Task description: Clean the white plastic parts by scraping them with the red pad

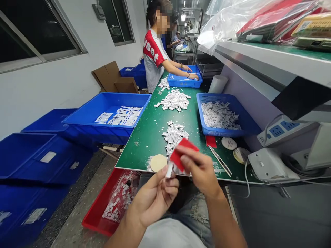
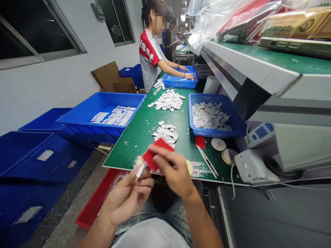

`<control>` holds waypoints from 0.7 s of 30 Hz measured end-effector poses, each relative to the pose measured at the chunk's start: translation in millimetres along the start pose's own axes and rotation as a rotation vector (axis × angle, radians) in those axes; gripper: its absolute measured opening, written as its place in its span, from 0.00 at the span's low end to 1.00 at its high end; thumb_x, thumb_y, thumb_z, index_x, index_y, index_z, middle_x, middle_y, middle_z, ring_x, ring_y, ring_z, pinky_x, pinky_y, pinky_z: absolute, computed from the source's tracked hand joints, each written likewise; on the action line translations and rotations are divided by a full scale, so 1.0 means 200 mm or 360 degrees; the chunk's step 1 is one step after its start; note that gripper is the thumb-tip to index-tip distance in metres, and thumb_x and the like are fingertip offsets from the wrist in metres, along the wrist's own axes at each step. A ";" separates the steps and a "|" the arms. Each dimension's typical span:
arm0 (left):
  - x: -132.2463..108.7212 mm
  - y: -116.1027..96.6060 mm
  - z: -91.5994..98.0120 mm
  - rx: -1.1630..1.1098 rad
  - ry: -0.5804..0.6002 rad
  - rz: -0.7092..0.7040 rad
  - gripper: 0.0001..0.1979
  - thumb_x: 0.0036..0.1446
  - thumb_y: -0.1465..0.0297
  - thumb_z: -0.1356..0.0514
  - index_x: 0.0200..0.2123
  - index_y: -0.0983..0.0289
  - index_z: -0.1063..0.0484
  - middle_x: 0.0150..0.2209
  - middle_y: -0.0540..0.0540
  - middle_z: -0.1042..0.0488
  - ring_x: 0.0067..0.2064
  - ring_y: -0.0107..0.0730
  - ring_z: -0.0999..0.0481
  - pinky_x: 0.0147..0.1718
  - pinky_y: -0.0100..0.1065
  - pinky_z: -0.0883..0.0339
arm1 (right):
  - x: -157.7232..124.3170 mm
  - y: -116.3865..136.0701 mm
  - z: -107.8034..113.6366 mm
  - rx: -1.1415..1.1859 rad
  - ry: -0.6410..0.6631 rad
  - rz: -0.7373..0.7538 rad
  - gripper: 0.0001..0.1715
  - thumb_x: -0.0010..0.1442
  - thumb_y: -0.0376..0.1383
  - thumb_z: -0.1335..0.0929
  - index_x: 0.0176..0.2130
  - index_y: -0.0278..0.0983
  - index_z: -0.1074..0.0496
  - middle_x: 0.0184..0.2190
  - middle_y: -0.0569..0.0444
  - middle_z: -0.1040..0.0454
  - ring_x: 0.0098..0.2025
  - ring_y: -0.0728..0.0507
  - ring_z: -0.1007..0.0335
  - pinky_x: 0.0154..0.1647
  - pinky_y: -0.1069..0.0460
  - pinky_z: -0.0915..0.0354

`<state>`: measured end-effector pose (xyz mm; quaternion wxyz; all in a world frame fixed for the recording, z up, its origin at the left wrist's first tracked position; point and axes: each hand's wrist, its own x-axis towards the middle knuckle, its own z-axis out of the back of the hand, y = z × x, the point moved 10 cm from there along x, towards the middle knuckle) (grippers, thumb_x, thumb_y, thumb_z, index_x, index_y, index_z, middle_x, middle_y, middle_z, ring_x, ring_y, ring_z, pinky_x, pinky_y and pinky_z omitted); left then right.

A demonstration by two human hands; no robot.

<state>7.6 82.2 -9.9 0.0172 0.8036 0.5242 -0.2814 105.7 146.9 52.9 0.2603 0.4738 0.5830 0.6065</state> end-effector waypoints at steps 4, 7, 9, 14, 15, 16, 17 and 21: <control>0.00 0.09 -0.03 -0.0057 0.0046 0.0115 0.22 0.38 0.70 0.16 0.31 0.68 0.22 0.24 0.48 0.26 0.23 0.16 0.30 0.21 0.17 0.36 | 0.00 -0.07 0.14 0.0044 -0.0274 -0.0001 0.16 0.57 0.47 0.20 0.42 0.40 0.11 0.15 0.59 0.28 0.16 0.51 0.39 0.18 0.55 0.38; 0.03 0.06 -0.07 0.0273 0.0102 -0.0074 0.25 0.39 0.62 0.16 0.32 0.65 0.25 0.22 0.44 0.32 0.22 0.17 0.33 0.21 0.18 0.39 | -0.12 -0.12 0.42 0.0064 -0.1005 0.0064 0.18 0.62 0.48 0.22 0.46 0.40 0.13 0.21 0.58 0.25 0.19 0.52 0.39 0.20 0.56 0.40; 0.09 -0.02 -0.16 0.0684 0.0180 -0.0278 0.28 0.41 0.52 0.19 0.32 0.63 0.28 0.22 0.44 0.35 0.22 0.17 0.36 0.22 0.20 0.38 | -0.21 -0.14 0.54 0.0089 -0.1291 0.0119 0.19 0.66 0.49 0.25 0.48 0.41 0.14 0.25 0.57 0.23 0.20 0.52 0.40 0.21 0.56 0.40; 0.51 -0.23 -0.58 0.1376 0.0399 -0.0546 0.27 0.49 0.46 0.26 0.37 0.62 0.26 0.32 0.52 0.25 0.32 0.28 0.25 0.33 0.29 0.27 | -0.37 -0.20 0.63 0.0114 -0.1419 0.0016 0.20 0.58 0.50 0.21 0.41 0.37 0.13 0.26 0.53 0.20 0.18 0.52 0.38 0.19 0.56 0.39; 0.62 -0.28 -0.67 0.1494 0.0403 -0.0590 0.23 0.58 0.50 0.29 0.44 0.62 0.23 0.39 0.56 0.21 0.38 0.32 0.21 0.38 0.33 0.24 | -0.40 -0.21 0.64 0.0122 -0.1432 -0.0003 0.20 0.58 0.50 0.21 0.41 0.37 0.13 0.28 0.52 0.19 0.19 0.52 0.36 0.19 0.56 0.38; 0.73 -0.33 -0.73 0.1618 0.0382 -0.0636 0.19 0.64 0.55 0.33 0.49 0.63 0.23 0.46 0.60 0.20 0.44 0.36 0.19 0.44 0.36 0.23 | -0.42 -0.22 0.65 0.0139 -0.1443 -0.0024 0.20 0.59 0.50 0.21 0.42 0.38 0.13 0.30 0.51 0.17 0.20 0.51 0.34 0.19 0.56 0.37; 0.83 -0.39 -0.77 0.1732 0.0312 -0.0712 0.17 0.67 0.59 0.35 0.53 0.63 0.23 0.51 0.61 0.21 0.49 0.38 0.20 0.48 0.39 0.23 | -0.44 -0.23 0.65 0.0172 -0.1439 -0.0049 0.20 0.59 0.50 0.22 0.43 0.39 0.13 0.32 0.49 0.16 0.20 0.50 0.32 0.19 0.55 0.37; 1.06 -0.57 -0.68 0.2143 -0.0044 -0.0811 0.19 0.69 0.61 0.36 0.60 0.62 0.27 0.60 0.62 0.25 0.55 0.45 0.21 0.52 0.51 0.23 | -0.48 -0.27 0.65 0.0407 -0.1338 -0.0108 0.24 0.57 0.54 0.22 0.42 0.37 0.13 0.28 0.47 0.16 0.21 0.46 0.29 0.20 0.52 0.34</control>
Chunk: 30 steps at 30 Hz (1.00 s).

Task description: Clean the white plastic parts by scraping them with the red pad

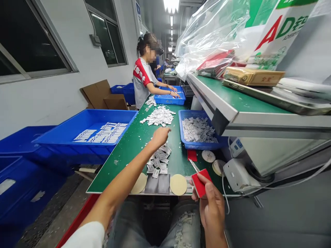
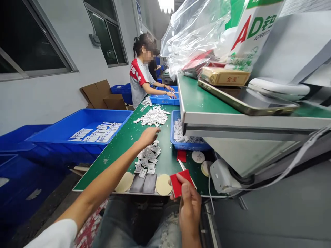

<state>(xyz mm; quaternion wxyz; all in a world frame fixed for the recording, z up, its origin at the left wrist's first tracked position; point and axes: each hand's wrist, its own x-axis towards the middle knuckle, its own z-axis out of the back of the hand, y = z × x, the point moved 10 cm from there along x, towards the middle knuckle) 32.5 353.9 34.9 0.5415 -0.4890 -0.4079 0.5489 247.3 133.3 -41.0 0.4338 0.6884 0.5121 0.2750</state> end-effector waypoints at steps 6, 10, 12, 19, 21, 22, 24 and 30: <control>-0.01 0.24 0.14 0.0048 -0.0143 0.0116 0.18 0.70 0.61 0.36 0.59 0.61 0.26 0.60 0.61 0.25 0.55 0.44 0.21 0.53 0.50 0.23 | 0.01 0.02 -0.02 0.0145 0.0030 -0.0044 0.20 0.59 0.51 0.21 0.44 0.41 0.17 0.22 0.57 0.24 0.19 0.52 0.35 0.21 0.57 0.37; -0.20 0.28 0.23 -0.0375 -0.0283 0.0097 0.18 0.70 0.63 0.37 0.59 0.63 0.27 0.57 0.60 0.24 0.51 0.42 0.20 0.49 0.47 0.21 | 0.02 -0.01 -0.13 0.0173 0.0180 -0.0055 0.20 0.64 0.51 0.24 0.51 0.44 0.20 0.30 0.55 0.20 0.19 0.52 0.33 0.21 0.57 0.36; -0.40 0.33 0.26 -0.0648 -0.0327 0.0116 0.15 0.72 0.68 0.41 0.59 0.63 0.28 0.50 0.58 0.23 0.45 0.33 0.20 0.45 0.37 0.22 | 0.03 -0.03 -0.21 0.0140 0.0330 -0.0033 0.16 0.67 0.51 0.26 0.49 0.47 0.20 0.29 0.58 0.21 0.17 0.54 0.37 0.19 0.59 0.40; -1.09 0.45 0.13 -0.1638 -0.0136 0.0491 0.05 0.66 0.74 0.36 0.45 0.65 0.23 0.35 0.52 0.24 0.32 0.21 0.24 0.32 0.23 0.28 | -0.09 -0.04 -0.58 -0.0053 0.1097 -0.0207 0.17 0.59 0.51 0.20 0.43 0.45 0.13 0.29 0.53 0.18 0.20 0.50 0.31 0.19 0.57 0.35; -1.19 0.44 0.07 -0.1957 -0.0018 0.0642 0.07 0.61 0.75 0.31 0.42 0.66 0.22 0.34 0.52 0.22 0.30 0.22 0.24 0.30 0.24 0.28 | -0.16 0.00 -0.73 -0.0144 0.1501 -0.0236 0.19 0.49 0.51 0.16 0.36 0.42 0.11 0.28 0.50 0.16 0.22 0.46 0.24 0.22 0.53 0.28; -1.23 0.43 0.05 -0.2069 0.0037 0.0693 0.08 0.59 0.76 0.29 0.41 0.66 0.22 0.34 0.52 0.21 0.30 0.22 0.24 0.30 0.24 0.28 | -0.18 0.03 -0.80 -0.0208 0.1665 -0.0200 0.18 0.49 0.49 0.16 0.36 0.42 0.11 0.29 0.49 0.14 0.26 0.42 0.19 0.27 0.52 0.25; -1.27 0.41 0.04 -0.2210 0.0116 0.0746 0.11 0.57 0.77 0.27 0.42 0.67 0.22 0.34 0.53 0.20 0.29 0.22 0.23 0.28 0.23 0.29 | -0.21 0.11 -0.91 -0.0467 0.1878 0.0105 0.13 0.67 0.44 0.25 0.50 0.46 0.13 0.43 0.50 0.11 0.43 0.41 0.14 0.45 0.51 0.22; -1.32 0.44 0.10 -0.2275 0.0014 0.0862 0.08 0.58 0.78 0.29 0.40 0.69 0.21 0.34 0.55 0.19 0.29 0.23 0.21 0.26 0.22 0.30 | -0.25 0.16 -1.04 -0.0613 0.1921 0.0429 0.15 0.72 0.38 0.29 0.55 0.48 0.16 0.42 0.54 0.11 0.39 0.45 0.14 0.43 0.55 0.23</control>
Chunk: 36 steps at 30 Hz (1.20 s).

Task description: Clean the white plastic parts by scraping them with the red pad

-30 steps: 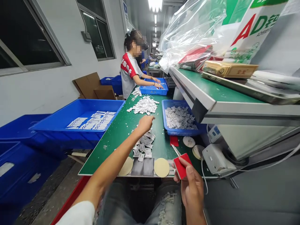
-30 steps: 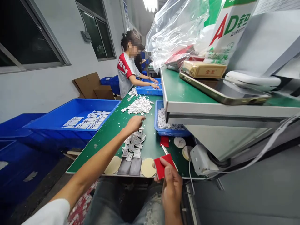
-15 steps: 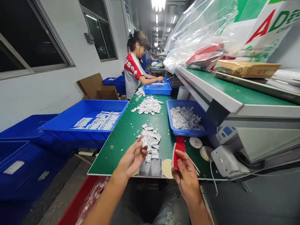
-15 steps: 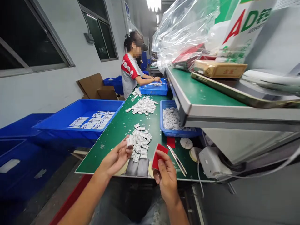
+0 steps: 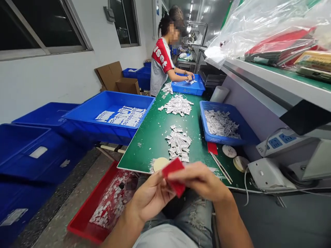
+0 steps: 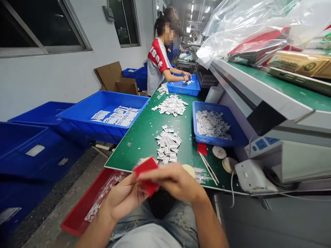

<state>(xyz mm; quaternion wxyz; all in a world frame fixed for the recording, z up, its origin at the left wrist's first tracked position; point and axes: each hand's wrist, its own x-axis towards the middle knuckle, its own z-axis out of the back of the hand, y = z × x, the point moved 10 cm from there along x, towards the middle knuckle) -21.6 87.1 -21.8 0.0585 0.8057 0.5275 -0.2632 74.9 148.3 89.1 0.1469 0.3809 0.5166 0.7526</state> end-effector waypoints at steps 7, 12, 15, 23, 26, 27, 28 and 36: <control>-0.04 -0.22 -0.05 0.0516 -0.0033 -0.0799 0.21 0.47 0.68 0.20 0.44 0.64 0.20 0.34 0.50 0.19 0.34 0.26 0.19 0.36 0.26 0.24 | -0.12 -0.01 0.01 0.0010 -0.0319 0.0036 0.12 0.70 0.41 0.27 0.50 0.53 0.14 0.34 0.57 0.11 0.30 0.47 0.18 0.34 0.55 0.25; -0.30 -0.36 -0.12 0.1633 -0.0316 -0.2130 0.34 0.56 0.74 0.25 0.64 0.57 0.29 0.39 0.50 0.14 0.44 0.36 0.13 0.54 0.38 0.23 | -0.18 -0.05 -0.02 0.0167 -0.0628 -0.0153 0.15 0.73 0.40 0.29 0.55 0.57 0.17 0.48 0.59 0.12 0.46 0.45 0.14 0.48 0.55 0.22; -0.40 -0.31 -0.15 0.1789 -0.0151 -0.2538 0.36 0.56 0.80 0.28 0.65 0.56 0.32 0.40 0.51 0.12 0.45 0.44 0.12 0.53 0.44 0.21 | -0.14 -0.04 -0.03 -0.0003 -0.0595 -0.0178 0.15 0.71 0.42 0.28 0.54 0.50 0.16 0.48 0.54 0.12 0.47 0.41 0.13 0.50 0.50 0.20; -0.48 -0.32 -0.20 0.1534 -0.0011 -0.2719 0.34 0.50 0.83 0.25 0.57 0.55 0.25 0.35 0.48 0.13 0.39 0.36 0.13 0.45 0.38 0.18 | -0.14 -0.12 0.16 -0.0146 -0.0884 -0.0351 0.17 0.69 0.46 0.28 0.52 0.44 0.14 0.46 0.50 0.11 0.51 0.37 0.14 0.53 0.45 0.20; -0.30 -0.39 -0.16 0.0937 0.0164 -0.1951 0.21 0.49 0.72 0.21 0.46 0.56 0.19 0.30 0.46 0.19 0.32 0.25 0.19 0.33 0.24 0.22 | -0.29 -0.17 0.26 -0.0164 -0.1330 -0.0473 0.19 0.69 0.46 0.27 0.57 0.46 0.17 0.54 0.50 0.14 0.55 0.36 0.17 0.59 0.43 0.23; -0.22 -0.37 -0.14 0.0736 0.0209 -0.1580 0.19 0.50 0.69 0.21 0.44 0.57 0.19 0.31 0.46 0.20 0.30 0.22 0.21 0.30 0.21 0.25 | -0.30 -0.17 0.23 -0.0125 -0.1249 -0.0450 0.18 0.69 0.45 0.27 0.56 0.47 0.16 0.53 0.51 0.14 0.53 0.37 0.15 0.56 0.45 0.22; -0.14 -0.32 -0.13 0.0552 0.0222 -0.1231 0.19 0.49 0.68 0.20 0.44 0.57 0.19 0.32 0.47 0.20 0.30 0.20 0.21 0.28 0.19 0.26 | -0.31 -0.15 0.19 -0.0068 -0.1136 -0.0400 0.16 0.69 0.44 0.26 0.55 0.49 0.16 0.50 0.51 0.12 0.48 0.39 0.14 0.51 0.47 0.21; -0.01 0.02 -0.12 0.0196 0.0104 -0.0273 0.22 0.45 0.72 0.18 0.41 0.62 0.22 0.31 0.47 0.24 0.28 0.19 0.25 0.27 0.20 0.29 | -0.29 -0.01 0.09 0.0049 -0.0715 -0.0114 0.15 0.71 0.40 0.28 0.55 0.52 0.16 0.46 0.54 0.11 0.43 0.42 0.13 0.46 0.51 0.21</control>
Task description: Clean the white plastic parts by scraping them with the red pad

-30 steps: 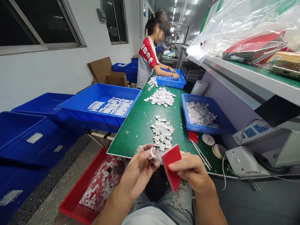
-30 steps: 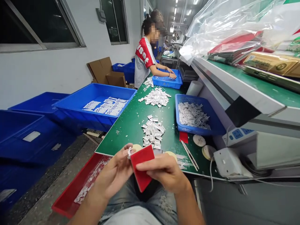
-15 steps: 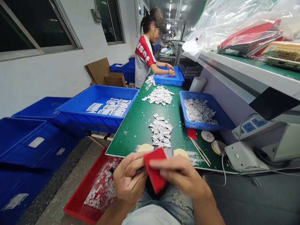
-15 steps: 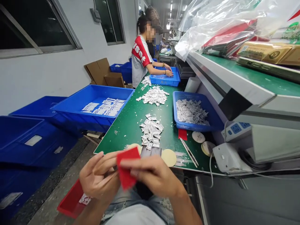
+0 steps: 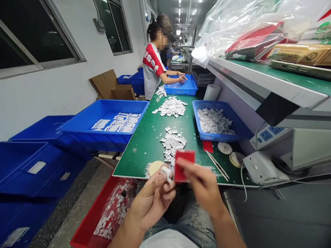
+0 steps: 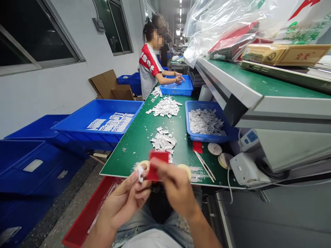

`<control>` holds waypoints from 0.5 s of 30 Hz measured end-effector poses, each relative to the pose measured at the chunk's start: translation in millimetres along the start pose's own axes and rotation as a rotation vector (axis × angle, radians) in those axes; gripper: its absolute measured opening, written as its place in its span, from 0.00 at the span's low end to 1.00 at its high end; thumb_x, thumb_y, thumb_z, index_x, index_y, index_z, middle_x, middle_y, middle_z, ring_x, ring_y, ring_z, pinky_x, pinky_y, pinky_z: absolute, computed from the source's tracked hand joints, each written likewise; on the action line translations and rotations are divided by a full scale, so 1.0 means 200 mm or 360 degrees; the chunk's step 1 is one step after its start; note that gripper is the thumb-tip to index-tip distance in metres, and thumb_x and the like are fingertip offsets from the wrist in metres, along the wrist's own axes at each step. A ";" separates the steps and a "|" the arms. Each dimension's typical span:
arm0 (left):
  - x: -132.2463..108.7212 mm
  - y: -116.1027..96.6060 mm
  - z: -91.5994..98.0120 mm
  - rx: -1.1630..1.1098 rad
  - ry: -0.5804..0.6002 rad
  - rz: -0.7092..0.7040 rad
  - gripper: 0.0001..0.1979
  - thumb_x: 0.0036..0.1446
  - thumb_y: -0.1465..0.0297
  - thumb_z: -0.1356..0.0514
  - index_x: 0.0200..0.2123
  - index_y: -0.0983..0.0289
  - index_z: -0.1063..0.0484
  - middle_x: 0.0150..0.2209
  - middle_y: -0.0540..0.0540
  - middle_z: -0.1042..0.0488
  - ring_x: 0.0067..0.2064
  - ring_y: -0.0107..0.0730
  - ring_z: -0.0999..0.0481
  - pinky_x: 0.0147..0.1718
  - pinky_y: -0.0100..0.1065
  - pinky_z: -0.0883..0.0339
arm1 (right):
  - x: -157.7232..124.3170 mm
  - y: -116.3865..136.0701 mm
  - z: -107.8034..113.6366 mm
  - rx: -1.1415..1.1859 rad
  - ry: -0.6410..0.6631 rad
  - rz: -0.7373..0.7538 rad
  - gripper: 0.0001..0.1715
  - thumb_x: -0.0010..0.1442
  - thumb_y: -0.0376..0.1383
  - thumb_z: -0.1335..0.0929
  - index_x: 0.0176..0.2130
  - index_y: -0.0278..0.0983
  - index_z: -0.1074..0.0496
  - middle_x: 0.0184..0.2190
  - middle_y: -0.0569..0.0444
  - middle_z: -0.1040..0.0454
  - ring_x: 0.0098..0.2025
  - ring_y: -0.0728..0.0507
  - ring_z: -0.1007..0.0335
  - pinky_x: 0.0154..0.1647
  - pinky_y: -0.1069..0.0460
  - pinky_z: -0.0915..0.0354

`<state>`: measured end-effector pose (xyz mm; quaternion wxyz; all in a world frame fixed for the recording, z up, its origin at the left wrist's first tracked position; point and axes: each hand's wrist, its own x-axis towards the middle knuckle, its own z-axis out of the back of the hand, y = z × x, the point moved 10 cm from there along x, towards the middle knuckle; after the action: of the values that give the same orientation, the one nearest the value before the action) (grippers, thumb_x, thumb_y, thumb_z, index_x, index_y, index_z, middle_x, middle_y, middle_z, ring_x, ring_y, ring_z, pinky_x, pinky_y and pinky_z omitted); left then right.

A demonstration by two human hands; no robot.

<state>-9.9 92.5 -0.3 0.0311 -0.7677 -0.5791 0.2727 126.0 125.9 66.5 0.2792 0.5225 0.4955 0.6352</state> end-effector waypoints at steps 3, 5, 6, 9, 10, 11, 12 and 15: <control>0.01 0.01 0.01 0.0048 -0.0066 -0.0060 0.27 0.43 0.73 0.18 0.45 0.61 0.22 0.32 0.46 0.24 0.28 0.18 0.25 0.30 0.20 0.29 | 0.01 -0.02 0.12 -0.0050 -0.0276 -0.0030 0.14 0.70 0.43 0.27 0.53 0.50 0.15 0.46 0.53 0.11 0.43 0.41 0.13 0.43 0.52 0.20; 0.01 0.02 -0.01 0.0103 -0.0026 -0.0059 0.25 0.42 0.71 0.17 0.43 0.61 0.22 0.30 0.45 0.25 0.27 0.19 0.26 0.32 0.22 0.27 | 0.03 0.00 0.00 0.0055 0.0121 0.0006 0.14 0.69 0.45 0.27 0.51 0.47 0.14 0.38 0.53 0.10 0.35 0.42 0.13 0.36 0.53 0.20; 0.01 0.03 -0.03 0.0130 0.0020 -0.0043 0.24 0.43 0.70 0.17 0.41 0.61 0.22 0.29 0.45 0.25 0.27 0.19 0.26 0.31 0.22 0.28 | 0.04 0.01 0.01 0.0049 0.0124 -0.0004 0.14 0.70 0.44 0.27 0.51 0.47 0.14 0.38 0.53 0.11 0.35 0.43 0.14 0.36 0.53 0.20; 0.00 0.06 -0.05 0.0144 0.0078 0.0008 0.20 0.45 0.70 0.19 0.39 0.62 0.22 0.29 0.46 0.24 0.27 0.19 0.27 0.30 0.22 0.29 | 0.06 0.03 0.11 -0.0036 -0.0223 -0.0048 0.13 0.70 0.42 0.27 0.52 0.49 0.14 0.45 0.55 0.11 0.42 0.43 0.13 0.44 0.53 0.20; 0.00 0.08 -0.05 0.0139 0.0068 0.0037 0.19 0.46 0.70 0.19 0.38 0.63 0.22 0.30 0.47 0.24 0.28 0.20 0.26 0.31 0.22 0.28 | 0.07 0.04 0.09 -0.0012 -0.0148 -0.0016 0.13 0.70 0.42 0.27 0.52 0.49 0.14 0.44 0.55 0.11 0.41 0.43 0.13 0.43 0.52 0.20; 0.00 0.09 -0.04 0.0136 0.0057 0.0066 0.19 0.47 0.70 0.19 0.38 0.63 0.22 0.30 0.47 0.23 0.29 0.21 0.25 0.33 0.23 0.27 | 0.08 0.05 0.05 0.0004 -0.0018 0.0014 0.14 0.69 0.43 0.27 0.52 0.48 0.14 0.43 0.54 0.11 0.39 0.42 0.13 0.42 0.52 0.19; 0.00 0.10 -0.05 0.0127 0.0050 0.0083 0.19 0.47 0.70 0.19 0.38 0.63 0.22 0.31 0.47 0.23 0.29 0.21 0.25 0.33 0.24 0.27 | 0.08 0.05 0.04 -0.0015 0.0034 0.0021 0.14 0.69 0.43 0.27 0.52 0.46 0.14 0.41 0.53 0.11 0.37 0.42 0.13 0.41 0.51 0.19; 0.00 0.09 -0.06 0.0100 0.0062 0.0044 0.20 0.45 0.70 0.19 0.39 0.63 0.23 0.30 0.47 0.24 0.31 0.23 0.24 0.32 0.24 0.28 | 0.03 -0.01 0.22 -0.0166 -0.0491 -0.0123 0.17 0.71 0.43 0.28 0.56 0.45 0.16 0.50 0.51 0.12 0.47 0.39 0.13 0.51 0.47 0.20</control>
<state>11.1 89.8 2.8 0.0628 -0.7794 -0.5589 0.2761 164.7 146.0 65.7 0.4029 0.5791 0.4329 0.5611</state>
